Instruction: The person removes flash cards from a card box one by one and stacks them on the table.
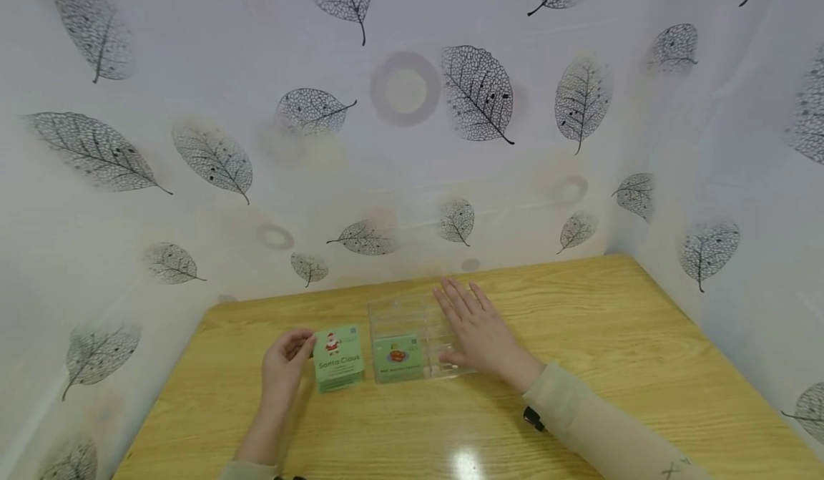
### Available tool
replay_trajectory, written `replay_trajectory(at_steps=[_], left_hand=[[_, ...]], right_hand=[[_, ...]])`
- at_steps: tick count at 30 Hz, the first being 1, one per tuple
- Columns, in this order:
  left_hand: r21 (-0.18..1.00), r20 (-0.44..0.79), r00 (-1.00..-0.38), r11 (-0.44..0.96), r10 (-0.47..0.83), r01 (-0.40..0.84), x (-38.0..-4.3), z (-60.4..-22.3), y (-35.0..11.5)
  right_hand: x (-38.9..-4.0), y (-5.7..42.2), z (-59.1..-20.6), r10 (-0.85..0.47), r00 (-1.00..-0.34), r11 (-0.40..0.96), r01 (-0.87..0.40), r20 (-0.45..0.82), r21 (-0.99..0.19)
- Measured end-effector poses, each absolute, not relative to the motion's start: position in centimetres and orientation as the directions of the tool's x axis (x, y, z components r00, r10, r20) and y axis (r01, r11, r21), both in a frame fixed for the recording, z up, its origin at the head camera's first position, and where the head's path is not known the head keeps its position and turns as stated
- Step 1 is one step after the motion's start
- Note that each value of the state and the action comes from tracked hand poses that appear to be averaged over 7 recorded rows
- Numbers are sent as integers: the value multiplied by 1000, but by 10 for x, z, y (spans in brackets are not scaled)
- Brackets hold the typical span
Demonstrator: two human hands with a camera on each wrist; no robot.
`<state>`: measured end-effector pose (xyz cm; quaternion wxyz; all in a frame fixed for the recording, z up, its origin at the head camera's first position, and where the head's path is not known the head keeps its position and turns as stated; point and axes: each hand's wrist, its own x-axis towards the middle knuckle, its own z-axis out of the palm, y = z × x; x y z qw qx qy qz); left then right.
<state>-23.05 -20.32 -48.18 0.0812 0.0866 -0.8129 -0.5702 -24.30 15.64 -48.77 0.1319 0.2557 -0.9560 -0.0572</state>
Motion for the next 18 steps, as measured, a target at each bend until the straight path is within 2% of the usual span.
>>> replay_trajectory(at_steps=[10, 18], left_hand=[[936, 16, -976, 347, -215, -61, -233, -484, -210], [905, -26, -979, 412, -201, -109, -235, -490, -217]], right_hand=[[-243, 156, -488, -505, -833, 863, -479, 227, 161], [-243, 156, -488, -508, -827, 861, -486, 242, 150]])
